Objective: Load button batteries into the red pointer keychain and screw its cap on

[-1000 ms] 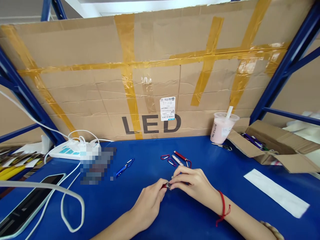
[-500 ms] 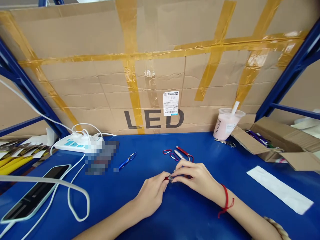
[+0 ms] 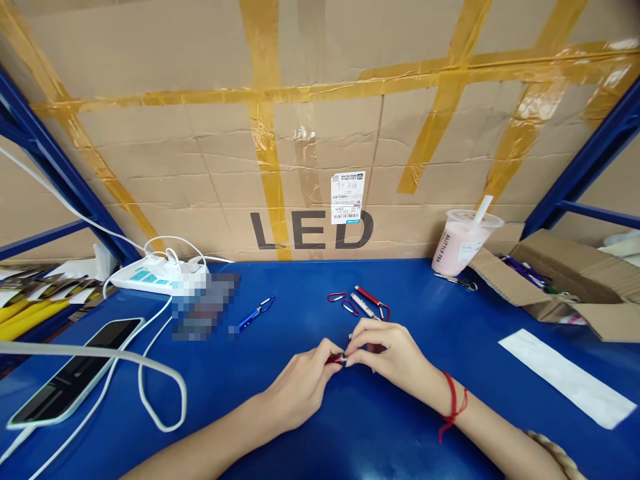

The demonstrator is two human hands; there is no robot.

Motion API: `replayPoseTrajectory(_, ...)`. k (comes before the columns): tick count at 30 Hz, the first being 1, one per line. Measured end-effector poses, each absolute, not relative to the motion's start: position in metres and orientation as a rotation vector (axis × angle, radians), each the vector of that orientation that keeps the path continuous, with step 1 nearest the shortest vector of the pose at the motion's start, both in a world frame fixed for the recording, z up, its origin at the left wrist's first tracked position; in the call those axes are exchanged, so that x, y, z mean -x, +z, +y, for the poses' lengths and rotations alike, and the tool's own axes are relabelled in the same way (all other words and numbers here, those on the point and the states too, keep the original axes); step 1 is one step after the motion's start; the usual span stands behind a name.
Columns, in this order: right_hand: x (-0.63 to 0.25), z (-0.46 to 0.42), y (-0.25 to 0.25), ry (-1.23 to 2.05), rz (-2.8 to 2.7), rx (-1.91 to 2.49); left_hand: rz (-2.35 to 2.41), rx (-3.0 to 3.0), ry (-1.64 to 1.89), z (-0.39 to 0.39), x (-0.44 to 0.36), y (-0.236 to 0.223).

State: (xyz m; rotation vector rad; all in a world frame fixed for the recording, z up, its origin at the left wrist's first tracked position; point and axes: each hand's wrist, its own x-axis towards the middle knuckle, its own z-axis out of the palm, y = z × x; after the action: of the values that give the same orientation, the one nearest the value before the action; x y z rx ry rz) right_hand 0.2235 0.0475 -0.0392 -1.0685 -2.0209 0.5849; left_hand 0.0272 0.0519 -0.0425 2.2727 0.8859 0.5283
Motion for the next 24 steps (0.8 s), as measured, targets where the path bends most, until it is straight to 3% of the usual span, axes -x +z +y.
replayPoseTrajectory(9, -0.220, 0.045, -0.032, 0.861, -1.924, 1.348, 0.833, -2.350, 0.608, 0.054, -0.028, -0.053)
replayPoseTrajectory(17, -0.215, 0.046, -0.033, 1.159, -1.691, 1.265, 0.758, -2.425, 0.841, 0.056, -0.028, -0.057)
replayPoseTrajectory(24, -0.219, 0.047, -0.032, 1.166, -1.649, 1.179, 0.797, -2.508, 0.997, 0.059, -0.030, -0.056)
